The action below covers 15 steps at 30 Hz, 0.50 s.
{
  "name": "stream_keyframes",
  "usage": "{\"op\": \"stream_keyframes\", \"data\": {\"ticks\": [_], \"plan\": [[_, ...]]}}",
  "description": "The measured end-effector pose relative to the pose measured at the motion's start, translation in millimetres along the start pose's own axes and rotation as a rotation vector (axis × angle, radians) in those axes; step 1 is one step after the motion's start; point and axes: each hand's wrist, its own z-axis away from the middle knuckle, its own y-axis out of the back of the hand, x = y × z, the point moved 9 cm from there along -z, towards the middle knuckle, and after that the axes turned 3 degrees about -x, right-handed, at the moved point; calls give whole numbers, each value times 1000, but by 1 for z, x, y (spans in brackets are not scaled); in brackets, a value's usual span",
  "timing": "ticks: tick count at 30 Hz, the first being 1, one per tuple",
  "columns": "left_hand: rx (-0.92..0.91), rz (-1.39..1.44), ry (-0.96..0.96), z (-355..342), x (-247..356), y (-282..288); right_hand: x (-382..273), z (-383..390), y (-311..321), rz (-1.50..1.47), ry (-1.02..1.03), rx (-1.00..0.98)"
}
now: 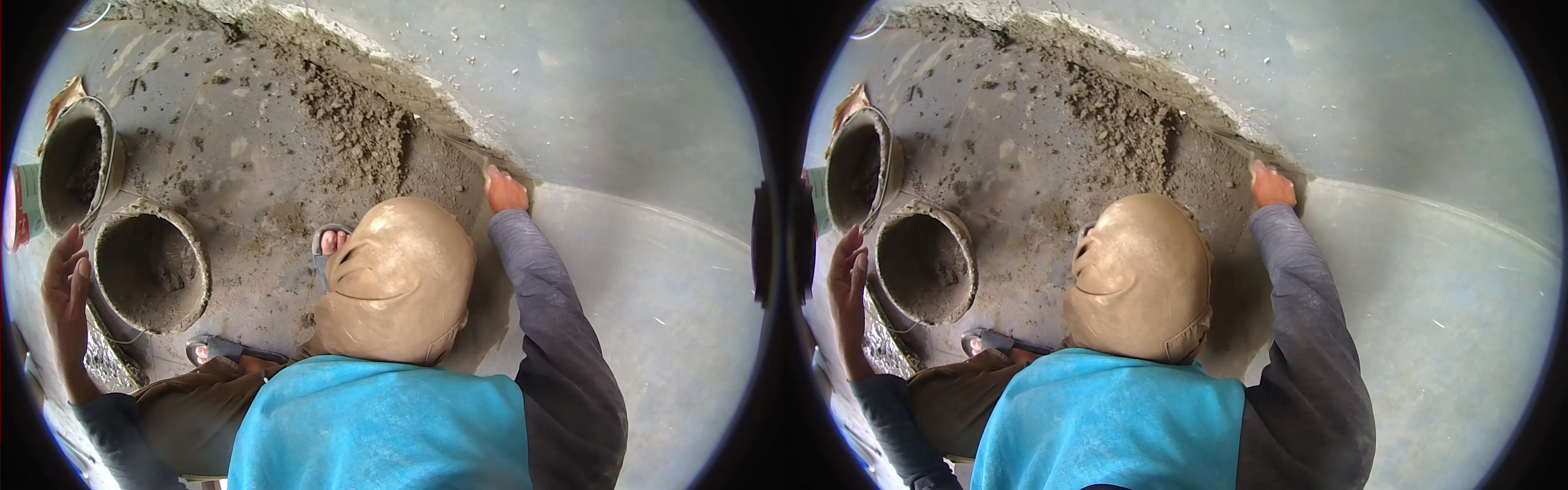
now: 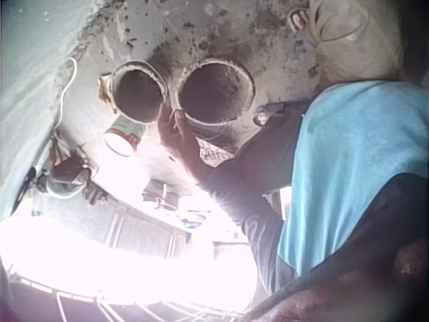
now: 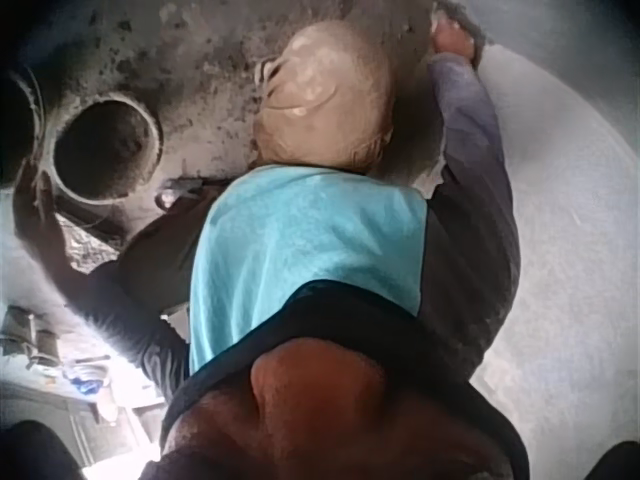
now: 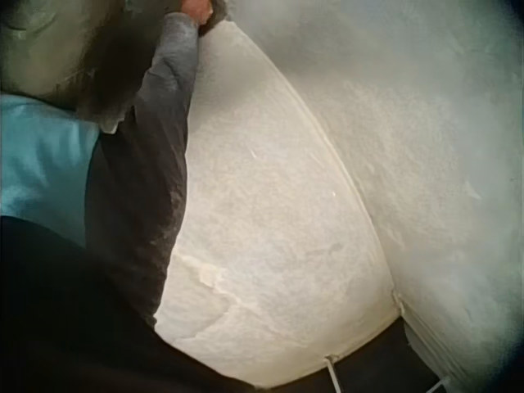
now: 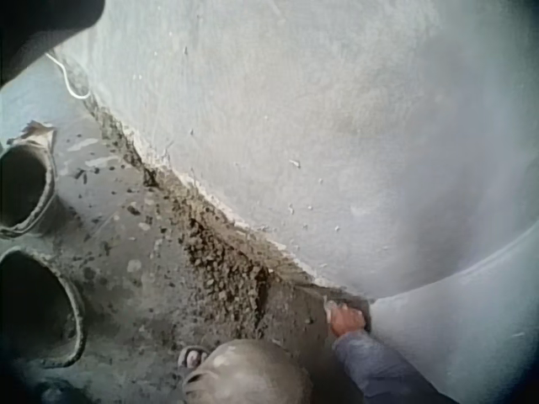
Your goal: Applying and smoothing cement along the base of a wall using a trowel.
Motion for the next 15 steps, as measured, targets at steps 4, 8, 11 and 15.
{"op": "stream_keyframes", "data": {"ticks": [4, 8, 11, 15], "plan": [[-7, 30, 45, -1, -12, 1, -6, 3, 14, 13, 93, 18], [2, 11, 21, -5, -6, -3, 77, -21, -38, 110, -146, -147], [-4, 8, 45, 2, -8, 0, 86, -14, -41, 61, -201, -232], [6, -7, 29, -13, -13, 0, 61, -20, -12, 42, -105, -201]]}}
